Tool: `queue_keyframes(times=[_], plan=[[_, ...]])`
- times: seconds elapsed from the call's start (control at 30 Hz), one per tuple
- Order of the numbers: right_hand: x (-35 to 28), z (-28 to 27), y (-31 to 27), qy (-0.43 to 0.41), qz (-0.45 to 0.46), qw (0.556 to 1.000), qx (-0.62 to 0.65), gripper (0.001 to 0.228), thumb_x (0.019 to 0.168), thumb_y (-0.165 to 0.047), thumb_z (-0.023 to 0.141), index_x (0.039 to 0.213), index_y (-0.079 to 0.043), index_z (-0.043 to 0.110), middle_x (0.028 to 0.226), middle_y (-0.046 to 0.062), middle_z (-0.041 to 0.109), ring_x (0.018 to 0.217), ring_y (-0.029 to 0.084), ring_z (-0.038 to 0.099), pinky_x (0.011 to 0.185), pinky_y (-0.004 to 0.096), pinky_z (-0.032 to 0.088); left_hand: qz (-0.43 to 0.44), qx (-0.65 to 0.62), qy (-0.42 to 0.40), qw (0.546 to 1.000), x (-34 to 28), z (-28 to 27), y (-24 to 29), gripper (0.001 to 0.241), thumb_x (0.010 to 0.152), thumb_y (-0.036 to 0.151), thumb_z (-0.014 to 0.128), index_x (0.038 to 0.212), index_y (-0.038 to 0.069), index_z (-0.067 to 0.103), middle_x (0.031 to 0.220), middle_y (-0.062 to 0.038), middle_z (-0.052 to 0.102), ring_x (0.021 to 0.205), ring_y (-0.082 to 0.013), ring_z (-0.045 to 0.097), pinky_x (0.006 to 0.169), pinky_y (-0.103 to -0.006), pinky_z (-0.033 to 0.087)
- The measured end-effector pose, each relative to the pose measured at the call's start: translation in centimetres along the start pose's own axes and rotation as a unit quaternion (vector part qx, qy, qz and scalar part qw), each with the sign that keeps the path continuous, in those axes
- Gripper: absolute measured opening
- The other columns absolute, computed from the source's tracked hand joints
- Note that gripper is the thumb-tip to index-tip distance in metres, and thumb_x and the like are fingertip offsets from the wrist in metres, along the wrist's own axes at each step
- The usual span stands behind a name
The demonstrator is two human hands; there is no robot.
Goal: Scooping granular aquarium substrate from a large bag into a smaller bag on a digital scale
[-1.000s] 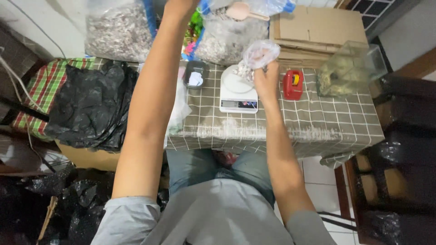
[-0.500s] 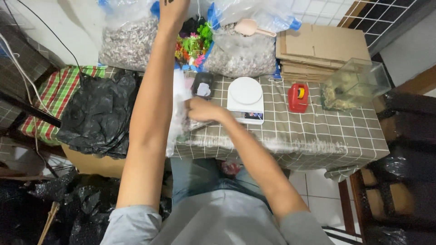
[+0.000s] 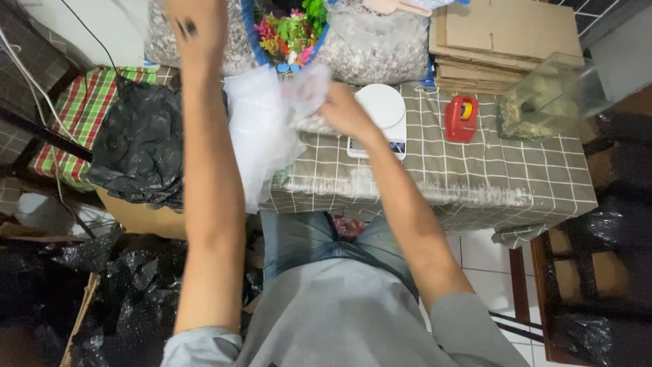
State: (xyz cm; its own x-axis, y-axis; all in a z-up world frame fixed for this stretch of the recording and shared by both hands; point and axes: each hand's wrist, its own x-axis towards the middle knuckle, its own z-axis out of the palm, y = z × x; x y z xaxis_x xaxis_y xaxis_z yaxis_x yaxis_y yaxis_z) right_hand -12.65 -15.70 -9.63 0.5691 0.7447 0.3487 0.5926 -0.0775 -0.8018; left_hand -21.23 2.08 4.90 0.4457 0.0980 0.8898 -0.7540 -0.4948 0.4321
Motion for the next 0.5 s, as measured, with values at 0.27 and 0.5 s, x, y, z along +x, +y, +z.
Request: queue_keyframes(times=[0.27,0.5], plan=[[-3.6,-10.7,4.9,0.285,0.082,0.954,-0.05,0.025,0.091,-0.002,0.059,0.107,-0.009,0.077,0.108,0.008,0.078,0.102,0.022,0.072,0.088,0.032,0.055,-0.164,0.054,-0.06,0.983,-9.6,8.1,-4.5,0.015,0.105,0.019,0.059,0.11,0.011,0.071,0.106,-0.002,0.075,0.089,-0.013,0.067,0.077,-0.028,0.051],[-8.5,-11.8,14.1,0.472,-0.021,0.853,-0.221,0.023,0.071,-0.002,0.056,0.084,0.009,0.073,0.077,0.032,0.064,0.083,0.045,0.068,0.065,0.04,0.047,-0.077,0.126,-0.137,0.98,-13.7,16.5,-6.6,0.034,0.097,0.011,0.065,0.132,0.012,0.065,0.117,-0.019,0.068,0.111,-0.0406,0.067,0.099,-0.0528,0.052]])
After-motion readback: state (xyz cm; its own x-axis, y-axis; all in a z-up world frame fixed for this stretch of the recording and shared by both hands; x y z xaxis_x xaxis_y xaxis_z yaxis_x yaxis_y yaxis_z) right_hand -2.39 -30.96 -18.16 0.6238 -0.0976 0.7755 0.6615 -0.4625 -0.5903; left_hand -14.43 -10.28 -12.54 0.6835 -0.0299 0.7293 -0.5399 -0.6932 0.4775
